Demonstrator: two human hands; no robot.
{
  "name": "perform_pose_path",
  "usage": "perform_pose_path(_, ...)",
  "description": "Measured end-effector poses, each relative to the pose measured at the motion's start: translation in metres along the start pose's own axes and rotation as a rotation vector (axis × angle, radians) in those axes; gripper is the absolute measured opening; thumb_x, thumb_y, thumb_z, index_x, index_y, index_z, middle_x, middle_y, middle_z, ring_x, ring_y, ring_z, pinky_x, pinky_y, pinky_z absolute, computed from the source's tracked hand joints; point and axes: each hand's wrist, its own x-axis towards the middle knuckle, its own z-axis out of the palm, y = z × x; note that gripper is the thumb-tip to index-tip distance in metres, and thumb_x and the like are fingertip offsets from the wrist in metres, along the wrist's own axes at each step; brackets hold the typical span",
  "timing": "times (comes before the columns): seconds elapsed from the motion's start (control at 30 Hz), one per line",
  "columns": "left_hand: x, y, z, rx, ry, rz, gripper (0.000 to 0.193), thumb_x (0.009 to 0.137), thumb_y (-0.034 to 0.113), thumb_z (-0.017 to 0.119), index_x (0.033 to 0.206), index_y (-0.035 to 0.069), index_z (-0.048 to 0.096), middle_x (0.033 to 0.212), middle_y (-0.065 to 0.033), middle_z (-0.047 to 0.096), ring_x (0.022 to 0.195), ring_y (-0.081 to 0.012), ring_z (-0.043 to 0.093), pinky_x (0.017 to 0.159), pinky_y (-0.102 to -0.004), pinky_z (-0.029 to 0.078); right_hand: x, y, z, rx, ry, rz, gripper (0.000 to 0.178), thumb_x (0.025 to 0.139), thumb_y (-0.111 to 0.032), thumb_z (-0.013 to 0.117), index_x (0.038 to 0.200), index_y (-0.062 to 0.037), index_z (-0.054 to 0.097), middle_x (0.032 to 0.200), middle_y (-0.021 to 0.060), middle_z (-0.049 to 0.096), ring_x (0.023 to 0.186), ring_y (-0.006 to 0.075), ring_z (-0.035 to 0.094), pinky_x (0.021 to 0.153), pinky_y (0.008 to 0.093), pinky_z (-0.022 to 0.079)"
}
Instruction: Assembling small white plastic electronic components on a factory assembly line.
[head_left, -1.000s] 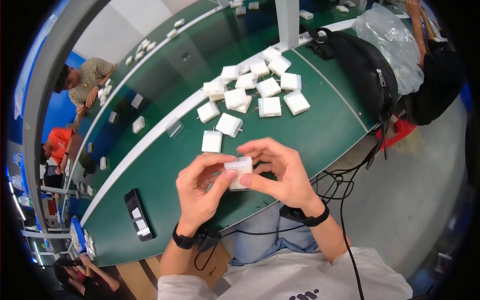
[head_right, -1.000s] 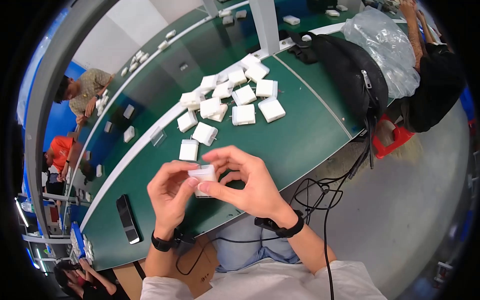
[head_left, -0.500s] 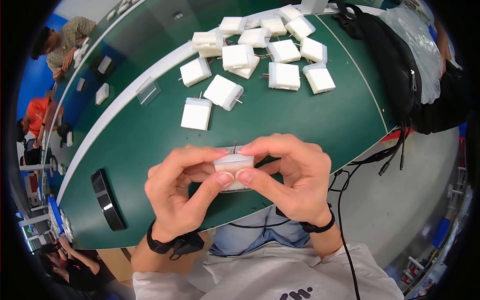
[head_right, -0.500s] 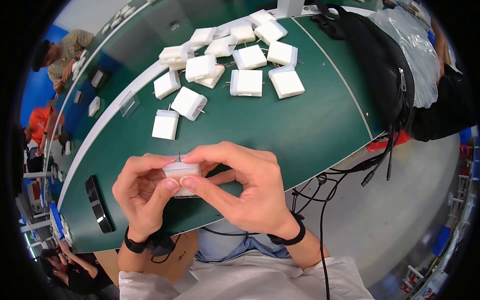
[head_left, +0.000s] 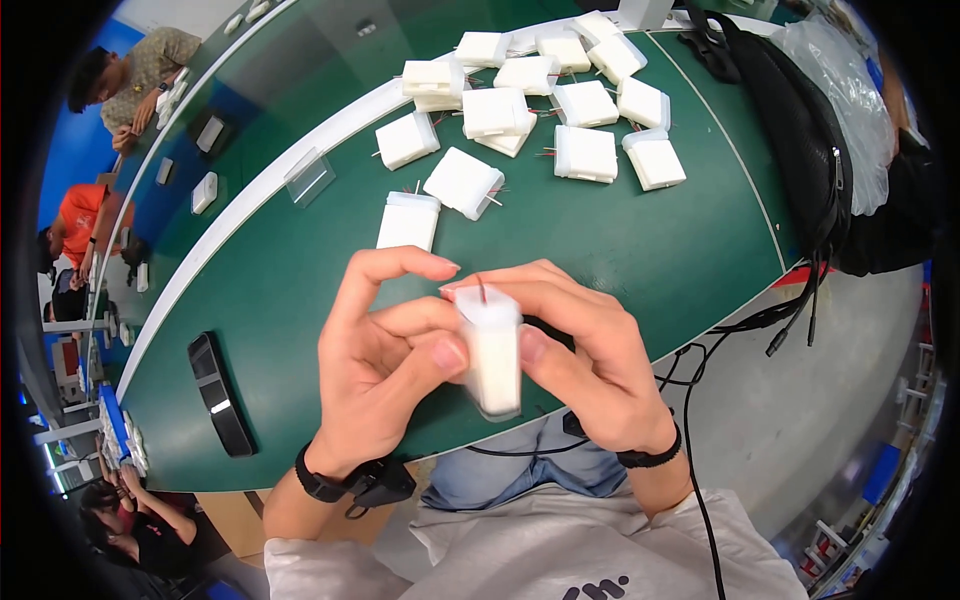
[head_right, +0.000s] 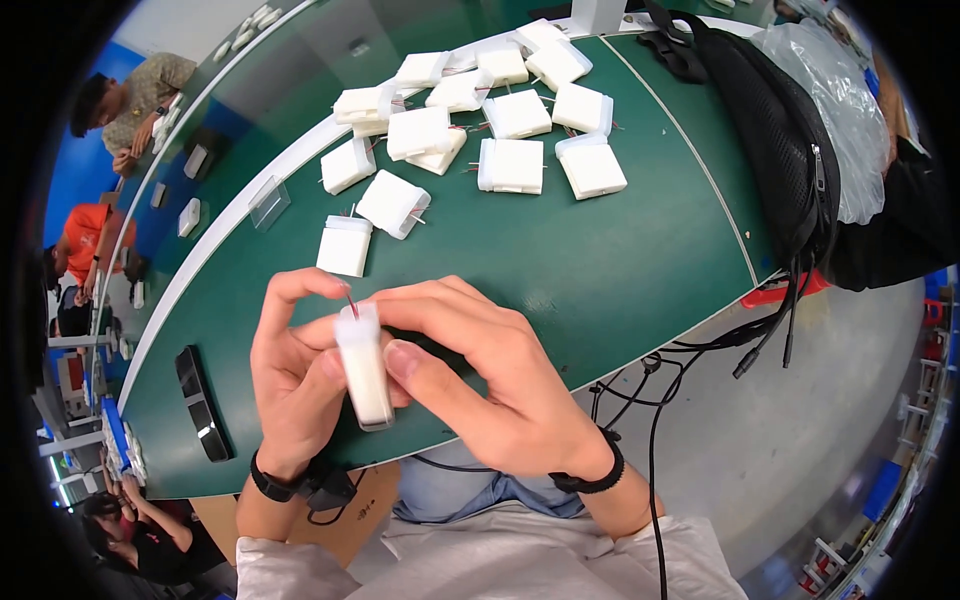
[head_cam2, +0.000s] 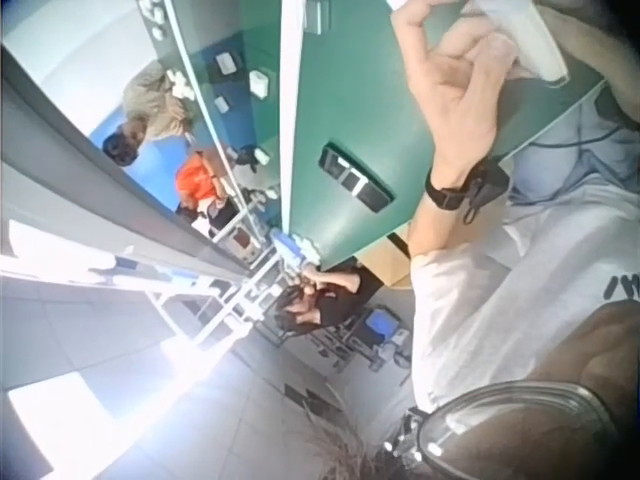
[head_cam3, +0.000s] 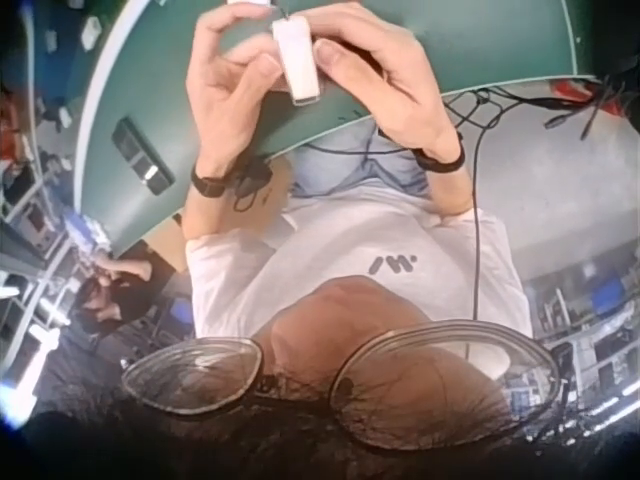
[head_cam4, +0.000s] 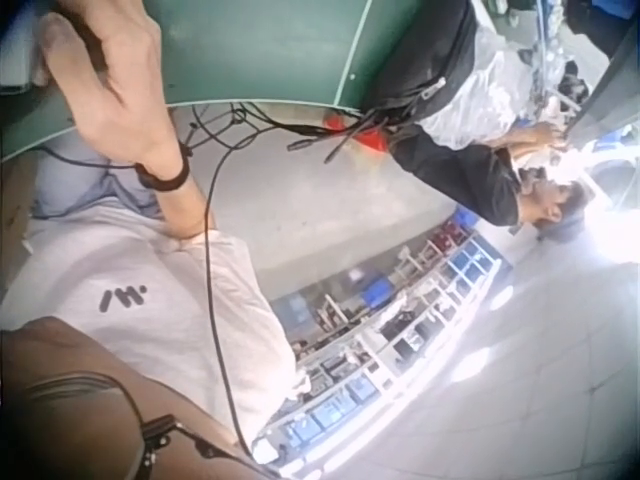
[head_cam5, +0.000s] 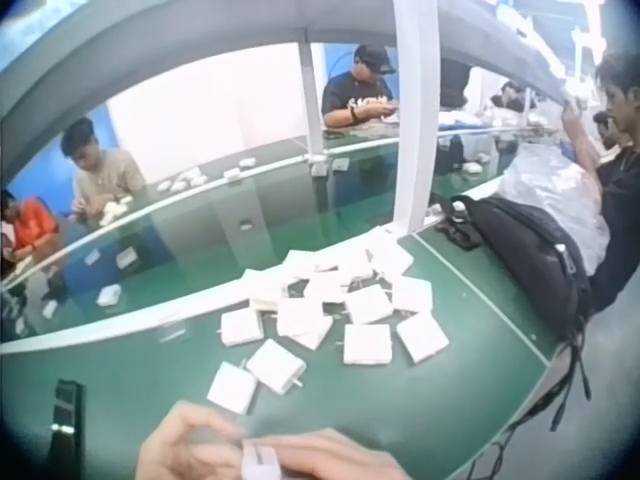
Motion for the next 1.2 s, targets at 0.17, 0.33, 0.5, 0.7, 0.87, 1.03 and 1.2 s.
perform_pose_path(0.17, 0.004, 0.002, 0.004, 0.27, 0.052, 0.021, 0.039, 0.108, 0.001, 0.054, 0.144, -0.003, 0.039, 0.111, -0.0226, 0.075, 0.104, -0.0242, 0.075, 0.085, -0.0367, 0.064, -0.004, -0.004, 0.01, 0.28, 0.22, 0.254, 0.033, 0.1, -0.012, 0.073, 0.128, 0.005, 0.065, 0.114, 0.0137, 0.073, 0.095, 0.0171, 0.071, 0.088, 0.0325, 0.057)
perform_pose_path(0.33, 0.003, 0.003, 0.01, 0.306, 0.119, 0.069, 0.037, 0.111, 0.009, 0.052, 0.144, -0.004, 0.04, 0.105, -0.022, 0.077, 0.091, -0.0252, 0.078, 0.081, -0.0346, 0.065, -0.002, -0.007, 0.012, 0.295, 0.299, 0.264, 0.035, 0.093, -0.006, 0.082, 0.121, 0.0029, 0.065, 0.11, 0.011, 0.074, 0.096, 0.014, 0.072, 0.082, 0.0289, 0.059)
perform_pose_path(0.5, 0.006, -0.002, 0.005, 0.432, 0.064, 0.188, 0.048, 0.101, -0.004, 0.065, 0.143, -0.006, 0.042, 0.103, -0.0215, 0.077, 0.086, -0.0238, 0.078, 0.075, -0.0321, 0.064, 0.002, -0.006, 0.013, 0.225, 0.351, 0.23, 0.034, 0.092, -0.005, 0.082, 0.122, 0.0015, 0.065, 0.099, 0.0075, 0.074, 0.089, 0.0111, 0.071, 0.079, 0.0285, 0.059)
perform_pose_path(0.7, 0.007, 0.0, 0.01, 0.416, 0.13, 0.189, 0.039, 0.098, -0.009, 0.067, 0.134, -0.008, 0.052, 0.097, -0.0193, 0.077, 0.081, -0.0204, 0.077, 0.071, -0.0295, 0.062, 0.002, -0.005, 0.014, 0.163, 0.356, 0.19, 0.029, 0.094, -0.004, 0.08, 0.12, -0.0014, 0.067, 0.088, 0.0043, 0.073, 0.084, 0.009, 0.07, 0.074, 0.0269, 0.059)
perform_pose_path(0.87, 0.003, -0.001, 0.011, 0.423, 0.148, 0.089, 0.034, 0.099, -0.008, 0.066, 0.131, -0.009, 0.054, 0.089, -0.0174, 0.077, 0.074, -0.0186, 0.076, 0.066, -0.0279, 0.06, -0.003, -0.001, 0.01, 0.135, 0.315, 0.205, 0.025, 0.096, -0.005, 0.078, 0.119, -0.0027, 0.068, 0.086, 0.0038, 0.072, 0.082, 0.0087, 0.069, 0.068, 0.0257, 0.058)
perform_pose_path(1.03, 0.001, -0.001, 0.007, 0.43, 0.091, 0.22, 0.033, 0.099, -0.007, 0.067, 0.13, -0.007, 0.055, 0.099, -0.0197, 0.078, 0.081, -0.0203, 0.078, 0.072, -0.0299, 0.064, 0.003, -0.014, 0.011, 0.281, 0.31, 0.274, 0.025, 0.098, -0.008, 0.077, 0.12, -0.0001, 0.068, 0.092, 0.0046, 0.072, 0.083, 0.0096, 0.068, 0.07, 0.0259, 0.058)
perform_pose_path(1.2, 0.003, -0.001, 0.008, 0.536, 0.052, 0.319, 0.034, 0.098, -0.007, 0.069, 0.13, -0.005, 0.056, 0.106, -0.0199, 0.078, 0.09, -0.0215, 0.078, 0.078, -0.0328, 0.066, -0.001, -0.003, 0.009, 0.301, 0.256, 0.23, 0.021, 0.101, -0.008, 0.073, 0.119, 0.0027, 0.068, 0.106, 0.0075, 0.071, 0.091, 0.0119, 0.069, 0.076, 0.0272, 0.06)
